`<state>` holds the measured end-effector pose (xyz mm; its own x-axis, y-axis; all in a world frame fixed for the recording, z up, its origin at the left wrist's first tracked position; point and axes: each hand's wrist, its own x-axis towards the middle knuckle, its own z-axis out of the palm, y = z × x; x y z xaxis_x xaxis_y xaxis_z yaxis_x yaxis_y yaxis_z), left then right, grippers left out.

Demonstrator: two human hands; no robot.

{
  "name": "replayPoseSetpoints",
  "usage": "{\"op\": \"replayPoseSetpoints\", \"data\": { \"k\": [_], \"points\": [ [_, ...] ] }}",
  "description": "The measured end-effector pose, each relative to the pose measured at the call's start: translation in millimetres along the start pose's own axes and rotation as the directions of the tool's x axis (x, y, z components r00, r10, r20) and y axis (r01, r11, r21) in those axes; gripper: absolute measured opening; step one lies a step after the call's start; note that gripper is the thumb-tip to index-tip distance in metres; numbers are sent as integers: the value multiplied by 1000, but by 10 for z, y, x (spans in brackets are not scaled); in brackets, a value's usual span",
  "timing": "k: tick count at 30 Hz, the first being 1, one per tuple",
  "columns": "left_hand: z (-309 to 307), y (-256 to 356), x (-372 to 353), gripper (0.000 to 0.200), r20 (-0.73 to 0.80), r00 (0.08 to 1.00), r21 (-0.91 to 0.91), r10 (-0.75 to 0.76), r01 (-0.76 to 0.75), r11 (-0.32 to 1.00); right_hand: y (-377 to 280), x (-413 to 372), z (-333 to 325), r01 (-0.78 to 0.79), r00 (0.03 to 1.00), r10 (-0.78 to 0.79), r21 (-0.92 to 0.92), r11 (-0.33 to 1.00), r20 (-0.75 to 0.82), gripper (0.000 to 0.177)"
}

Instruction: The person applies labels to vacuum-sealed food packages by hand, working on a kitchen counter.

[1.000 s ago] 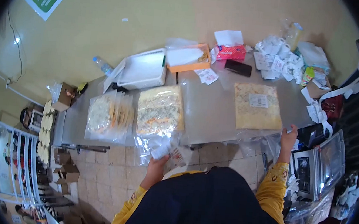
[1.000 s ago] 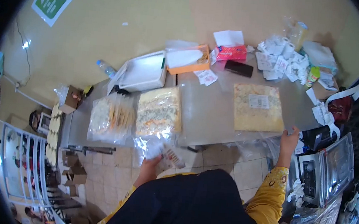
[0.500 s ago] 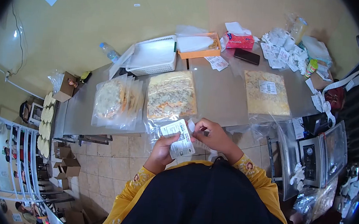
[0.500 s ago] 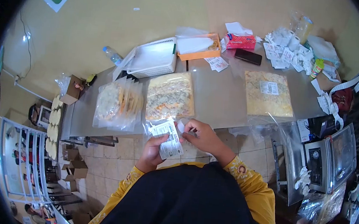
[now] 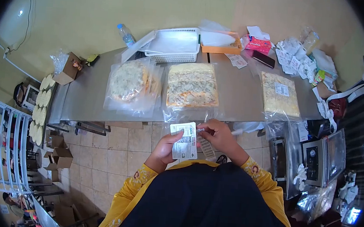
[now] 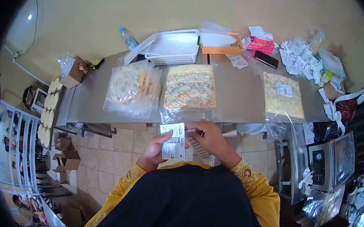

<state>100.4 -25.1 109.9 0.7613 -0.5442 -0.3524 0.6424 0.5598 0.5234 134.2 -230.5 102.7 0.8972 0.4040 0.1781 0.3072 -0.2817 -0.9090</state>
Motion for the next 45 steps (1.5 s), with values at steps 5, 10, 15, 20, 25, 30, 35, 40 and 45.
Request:
{"op": "replayPoseSetpoints", "data": {
  "k": [5, 10, 15, 20, 25, 30, 35, 40, 45],
  "points": [
    [-162, 1, -179, 46, 0, 997, -22, -76, 76, 997, -173, -71, 245, 242, 958, -284, -409, 880, -45, 18],
    [-254, 3, -331, 48, 11, 992, -6, -126, 126, 992, -252, -142, 464, 268, 947, -320, -477, 837, -31, 17],
    [-395, -61, -420, 51, 39, 990, -14, -134, 135, 991, -265, -229, 627, 191, 974, -226, -438, 878, -28, 18],
    [-447, -16, -561, 53, 49, 990, -34, -134, 136, 990, -328, -267, 686, 273, 957, -289, -431, 860, 30, 17],
    [-546, -46, -656, 53, 31, 983, -73, -182, 184, 980, -456, -290, 762, 260, 963, -261, -482, 837, 67, 13],
    [-494, -69, -691, 56, 51, 993, -16, -108, 109, 994, -408, -298, 816, 206, 977, -209, -391, 897, 34, 11],
    [-442, -68, -696, 67, -51, 998, -38, 38, -40, 998, -432, -255, 781, -71, 987, 65, -39, 997, -144, 9],
    [-451, -184, -605, 76, -39, 974, 11, 225, -225, 974, -616, -167, 1004, -345, 933, 346, 531, 774, 101, 10],
    [-722, -286, -521, 86, 93, 973, 82, 211, -219, 972, -613, -129, 1184, -391, 918, 359, 557, 733, 171, 11]
  ]
}}
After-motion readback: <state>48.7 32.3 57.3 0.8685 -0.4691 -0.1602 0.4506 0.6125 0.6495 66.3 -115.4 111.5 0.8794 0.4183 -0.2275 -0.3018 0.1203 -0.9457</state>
